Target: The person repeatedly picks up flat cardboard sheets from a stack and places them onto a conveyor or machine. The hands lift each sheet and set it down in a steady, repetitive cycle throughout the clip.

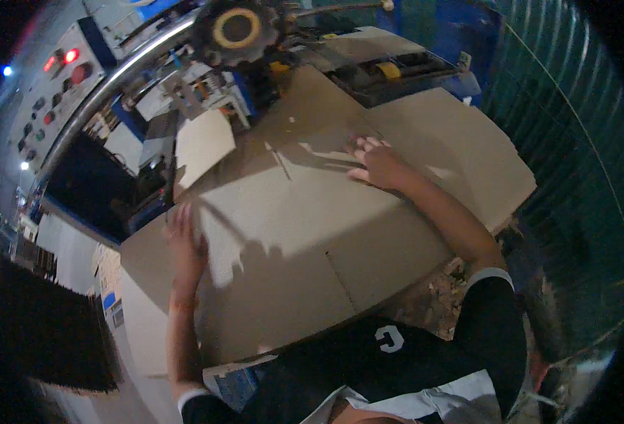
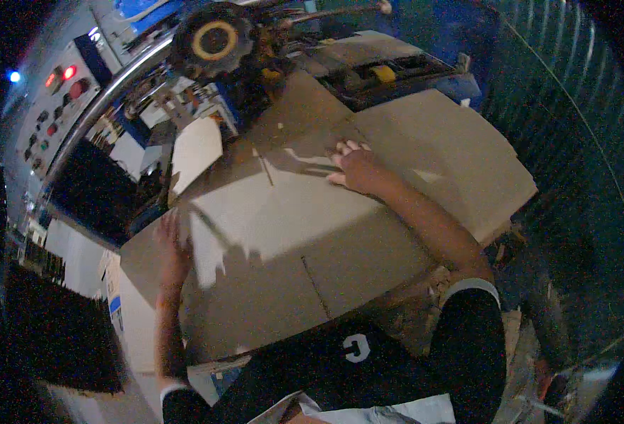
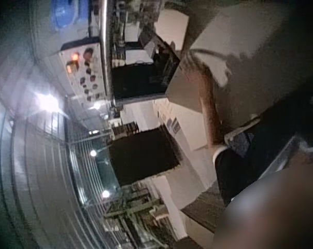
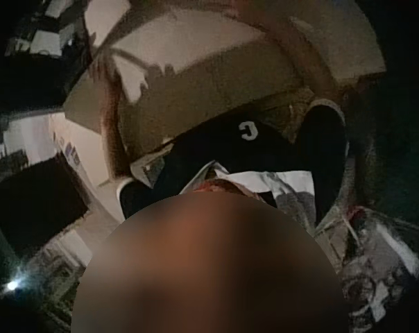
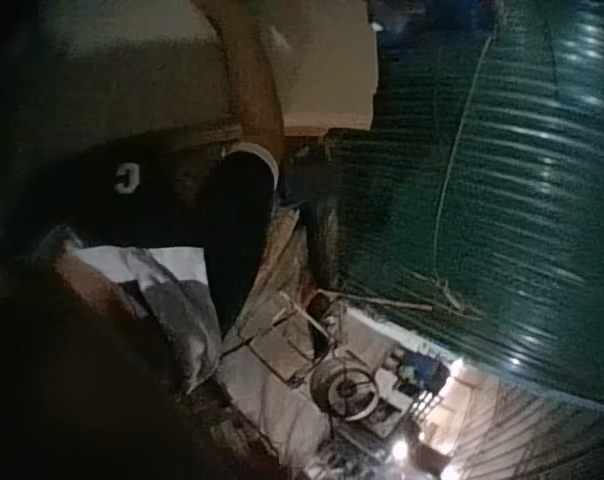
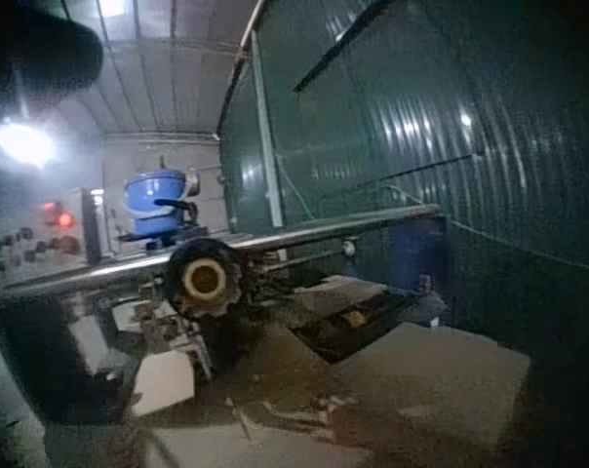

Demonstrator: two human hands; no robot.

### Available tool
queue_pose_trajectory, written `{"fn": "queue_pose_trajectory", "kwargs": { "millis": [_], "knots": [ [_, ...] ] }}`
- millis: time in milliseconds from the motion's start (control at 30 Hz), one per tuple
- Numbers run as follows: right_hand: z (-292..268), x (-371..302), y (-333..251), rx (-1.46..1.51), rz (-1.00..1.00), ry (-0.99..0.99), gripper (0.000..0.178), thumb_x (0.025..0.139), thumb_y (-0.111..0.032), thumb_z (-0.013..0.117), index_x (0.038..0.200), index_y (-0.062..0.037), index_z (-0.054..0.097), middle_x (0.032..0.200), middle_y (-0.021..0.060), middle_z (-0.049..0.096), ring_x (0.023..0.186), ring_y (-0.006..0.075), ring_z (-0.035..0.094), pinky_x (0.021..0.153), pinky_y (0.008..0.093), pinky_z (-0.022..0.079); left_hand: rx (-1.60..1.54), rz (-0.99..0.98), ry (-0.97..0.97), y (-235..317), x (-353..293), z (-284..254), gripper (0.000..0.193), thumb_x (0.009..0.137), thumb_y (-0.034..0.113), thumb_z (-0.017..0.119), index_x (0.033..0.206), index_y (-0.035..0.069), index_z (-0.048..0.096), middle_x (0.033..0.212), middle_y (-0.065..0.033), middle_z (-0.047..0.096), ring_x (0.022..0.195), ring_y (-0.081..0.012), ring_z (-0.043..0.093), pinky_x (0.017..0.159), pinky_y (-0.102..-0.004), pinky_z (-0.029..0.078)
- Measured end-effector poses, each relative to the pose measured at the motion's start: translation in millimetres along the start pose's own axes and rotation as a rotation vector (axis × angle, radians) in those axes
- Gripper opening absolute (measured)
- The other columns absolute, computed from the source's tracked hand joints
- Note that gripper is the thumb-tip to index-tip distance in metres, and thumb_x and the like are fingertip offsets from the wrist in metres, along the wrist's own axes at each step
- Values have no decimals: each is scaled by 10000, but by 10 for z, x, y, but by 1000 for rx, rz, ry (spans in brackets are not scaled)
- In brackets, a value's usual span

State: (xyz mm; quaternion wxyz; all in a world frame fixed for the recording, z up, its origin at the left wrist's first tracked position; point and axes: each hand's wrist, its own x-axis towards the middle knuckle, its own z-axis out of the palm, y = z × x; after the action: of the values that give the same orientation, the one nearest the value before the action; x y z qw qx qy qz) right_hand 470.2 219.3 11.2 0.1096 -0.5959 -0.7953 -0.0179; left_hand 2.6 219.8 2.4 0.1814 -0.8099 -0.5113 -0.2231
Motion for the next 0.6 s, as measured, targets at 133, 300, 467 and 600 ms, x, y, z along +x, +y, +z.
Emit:
{"fn": "queue_pose_trajectory", "kwargs": {
  "millis": [133, 300, 467, 600],
  "knots": [
    [-237, -1245, 499, 72, 347, 281, 690, 815, -378, 599, 1338, -4, 348, 1383, 224, 335, 1289, 342, 313, 1047, 404, 291, -162, -499, 378, -481, -1331, -574, 642, 790, 109, 627, 1351, 23, 326, 1382, -171, 359, 1278, -316, 335, 1060, -397, 246],
    [131, -2279, 992, -195, 996, 506, 699, 820, -408, 579, 1322, 28, 365, 1390, 250, 314, 1333, 379, 211, 1070, 457, 213, 235, -1446, 348, -938, -2703, -796, 553, 813, 220, 608, 1272, -12, 405, 1295, -205, 427, 1203, -341, 397, 992, -425, 319],
    [232, -2271, 1121, 142, 1005, 681, 605, 821, -323, 607, 1299, -4, 418, 1379, 217, 352, 1281, 336, 324, 1038, 415, 276, -165, -1647, 600, -901, -2724, -696, 531, 836, 332, 590, 1194, -46, 485, 1208, -239, 495, 1128, -367, 458, 924, -453, 392],
    [114, -2106, 1073, 521, 829, 1247, 491, 807, -245, 631, 1238, -48, 504, 1314, 153, 443, 1117, 266, 481, 955, 364, 366, 70, -1424, 236, -899, -2489, -891, 594, 819, 334, 586, 1242, -57, 442, 1269, -239, 438, 1131, -356, 458, 950, -429, 375]
  ]
}}
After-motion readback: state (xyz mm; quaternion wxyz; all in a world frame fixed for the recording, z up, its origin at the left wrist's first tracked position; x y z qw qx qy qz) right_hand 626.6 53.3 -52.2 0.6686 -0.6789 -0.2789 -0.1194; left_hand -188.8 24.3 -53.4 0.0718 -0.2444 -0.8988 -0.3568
